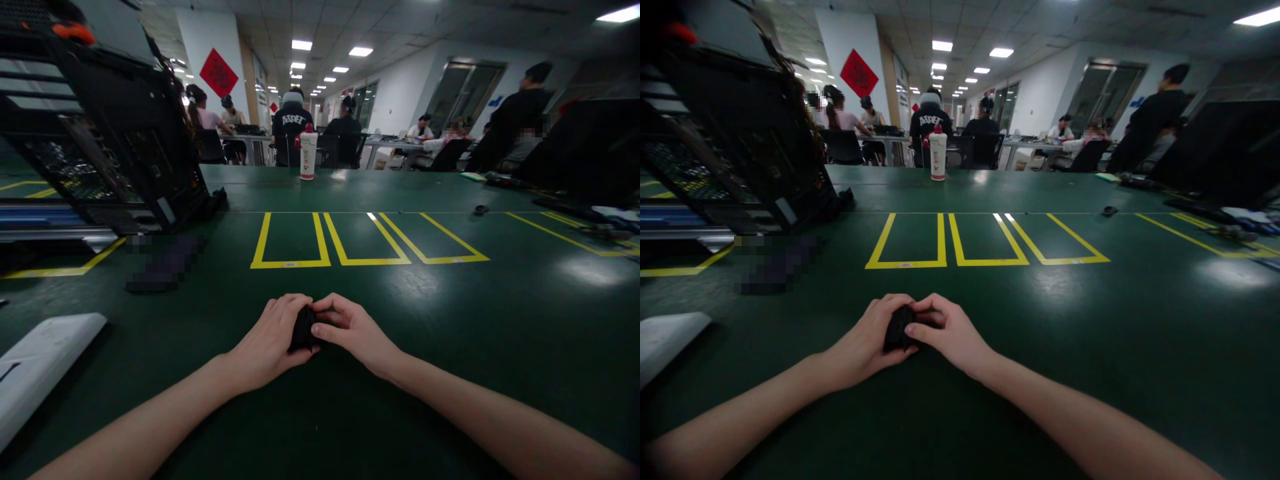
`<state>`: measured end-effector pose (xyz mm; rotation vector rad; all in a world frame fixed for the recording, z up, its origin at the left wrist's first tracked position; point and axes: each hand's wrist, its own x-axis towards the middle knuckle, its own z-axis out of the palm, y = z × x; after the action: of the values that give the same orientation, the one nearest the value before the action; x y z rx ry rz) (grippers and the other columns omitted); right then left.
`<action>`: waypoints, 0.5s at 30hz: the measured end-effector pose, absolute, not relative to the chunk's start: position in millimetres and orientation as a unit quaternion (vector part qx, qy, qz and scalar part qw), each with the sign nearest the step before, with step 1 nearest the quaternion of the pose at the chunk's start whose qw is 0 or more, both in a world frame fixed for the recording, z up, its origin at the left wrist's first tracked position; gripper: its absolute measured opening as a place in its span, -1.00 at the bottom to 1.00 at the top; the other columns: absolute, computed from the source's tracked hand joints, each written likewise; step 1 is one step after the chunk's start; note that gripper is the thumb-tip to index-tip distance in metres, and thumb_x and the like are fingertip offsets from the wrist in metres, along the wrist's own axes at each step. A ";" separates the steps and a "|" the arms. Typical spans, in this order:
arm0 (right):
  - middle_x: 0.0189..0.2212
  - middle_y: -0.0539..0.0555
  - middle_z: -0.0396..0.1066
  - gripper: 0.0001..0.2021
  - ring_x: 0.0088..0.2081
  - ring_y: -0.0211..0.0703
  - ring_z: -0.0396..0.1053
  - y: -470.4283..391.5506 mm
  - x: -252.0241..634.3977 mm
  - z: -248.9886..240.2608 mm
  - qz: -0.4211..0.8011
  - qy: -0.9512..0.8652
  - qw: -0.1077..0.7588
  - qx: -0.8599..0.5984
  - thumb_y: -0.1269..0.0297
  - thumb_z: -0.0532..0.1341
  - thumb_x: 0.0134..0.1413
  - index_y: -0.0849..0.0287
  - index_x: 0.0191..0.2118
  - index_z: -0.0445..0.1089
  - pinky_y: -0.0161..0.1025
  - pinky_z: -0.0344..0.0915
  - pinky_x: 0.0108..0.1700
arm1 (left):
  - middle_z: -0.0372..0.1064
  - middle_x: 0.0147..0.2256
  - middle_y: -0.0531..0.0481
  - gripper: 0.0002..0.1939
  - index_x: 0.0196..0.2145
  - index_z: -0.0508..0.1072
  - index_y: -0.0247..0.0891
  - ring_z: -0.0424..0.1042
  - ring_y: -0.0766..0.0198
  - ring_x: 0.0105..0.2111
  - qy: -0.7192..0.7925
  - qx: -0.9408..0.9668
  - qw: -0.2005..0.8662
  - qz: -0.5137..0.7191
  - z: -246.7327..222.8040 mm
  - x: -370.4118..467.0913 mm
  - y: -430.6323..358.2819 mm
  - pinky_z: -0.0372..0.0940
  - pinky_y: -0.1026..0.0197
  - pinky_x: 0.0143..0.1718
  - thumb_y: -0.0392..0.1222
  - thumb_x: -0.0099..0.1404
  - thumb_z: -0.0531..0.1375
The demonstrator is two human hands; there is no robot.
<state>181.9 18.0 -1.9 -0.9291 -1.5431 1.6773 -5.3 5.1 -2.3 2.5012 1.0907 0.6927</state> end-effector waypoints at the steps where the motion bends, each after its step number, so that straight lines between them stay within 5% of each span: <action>1: -0.21 0.04 0.34 -0.76 -0.11 -0.13 0.36 18.3 181.3 -1.2 0.644 -0.586 0.335 -0.361 0.36 0.26 -0.05 0.17 -0.21 0.27 -0.09 0.31 -0.06 | 0.16 -0.02 -0.16 -0.40 0.07 -0.03 -0.15 0.26 0.02 -0.08 0.381 0.877 0.163 0.242 -2.5 -5.3 5.3 0.24 -0.06 -0.14 -0.21 0.18 0.20; 15: -0.13 0.00 0.25 -0.69 -0.04 -0.16 0.30 10.2 184.6 -8.0 0.594 -0.645 0.357 -0.321 0.43 0.28 -0.07 0.10 -0.16 0.27 -0.07 0.27 0.04 | 0.13 0.02 -0.18 -0.35 0.09 -0.07 -0.18 0.22 0.03 -0.04 0.381 0.884 0.154 0.222 -2.7 -6.7 4.3 0.20 -0.07 -0.08 -0.25 0.16 0.22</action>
<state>184.6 10.2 -8.0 -0.8291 -1.6665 1.5339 -6.7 4.3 -2.7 2.5349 1.0936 0.6365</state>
